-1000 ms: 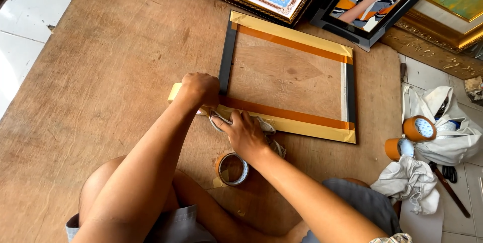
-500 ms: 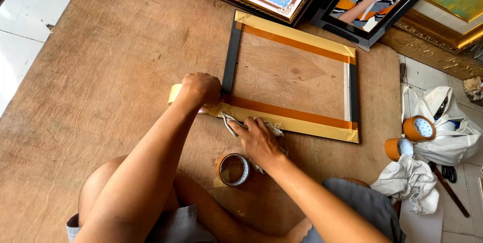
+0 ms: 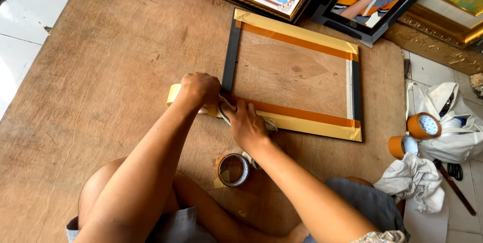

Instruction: Applying double-sided tape to the back of a picture frame and smoothing it down with a cloth

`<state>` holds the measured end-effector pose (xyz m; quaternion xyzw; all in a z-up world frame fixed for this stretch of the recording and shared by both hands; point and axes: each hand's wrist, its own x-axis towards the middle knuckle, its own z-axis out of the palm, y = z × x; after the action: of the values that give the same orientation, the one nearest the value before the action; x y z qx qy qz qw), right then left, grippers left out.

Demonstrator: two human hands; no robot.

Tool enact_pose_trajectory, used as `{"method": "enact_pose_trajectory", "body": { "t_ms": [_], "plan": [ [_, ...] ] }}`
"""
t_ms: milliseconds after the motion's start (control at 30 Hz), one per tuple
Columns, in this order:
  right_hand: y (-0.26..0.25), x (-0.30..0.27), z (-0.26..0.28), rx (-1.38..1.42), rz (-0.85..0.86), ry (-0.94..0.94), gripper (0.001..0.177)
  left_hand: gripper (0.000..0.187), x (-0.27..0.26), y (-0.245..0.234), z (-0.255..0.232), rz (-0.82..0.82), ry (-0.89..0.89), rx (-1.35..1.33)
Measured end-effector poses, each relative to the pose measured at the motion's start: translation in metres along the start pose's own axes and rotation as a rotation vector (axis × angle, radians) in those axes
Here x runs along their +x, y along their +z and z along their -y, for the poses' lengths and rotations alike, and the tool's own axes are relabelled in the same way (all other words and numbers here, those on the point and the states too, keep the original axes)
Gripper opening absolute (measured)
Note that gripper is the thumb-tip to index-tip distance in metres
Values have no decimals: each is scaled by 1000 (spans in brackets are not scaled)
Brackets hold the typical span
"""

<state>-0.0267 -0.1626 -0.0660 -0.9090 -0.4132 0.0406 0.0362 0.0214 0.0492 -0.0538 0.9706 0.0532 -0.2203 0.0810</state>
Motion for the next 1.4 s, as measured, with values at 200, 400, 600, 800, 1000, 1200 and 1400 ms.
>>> {"method": "enact_pose_trajectory", "body": {
  "t_ms": [200,400,600,800,1000,1200,1400],
  "plan": [
    [-5,-28,-7,-93,110,13,52,41,18,21,4,20,-13,16],
    [5,-97,-76,-240,284,220,73,41,9,14,1,18,-17,16],
    [-5,-149,-144,-449,475,424,80,41,4,10,-3,33,-24,24],
    [-14,-138,-104,-251,391,405,74,42,5,9,-3,22,-14,25],
    [20,-97,-37,-276,199,58,75,42,4,9,-1,20,-2,27],
    [37,-67,-23,-273,62,-66,78,45,2,7,-1,34,-6,2],
    [26,-62,-15,-271,66,-87,71,46,-6,-1,-4,48,-26,4]
  ]
}}
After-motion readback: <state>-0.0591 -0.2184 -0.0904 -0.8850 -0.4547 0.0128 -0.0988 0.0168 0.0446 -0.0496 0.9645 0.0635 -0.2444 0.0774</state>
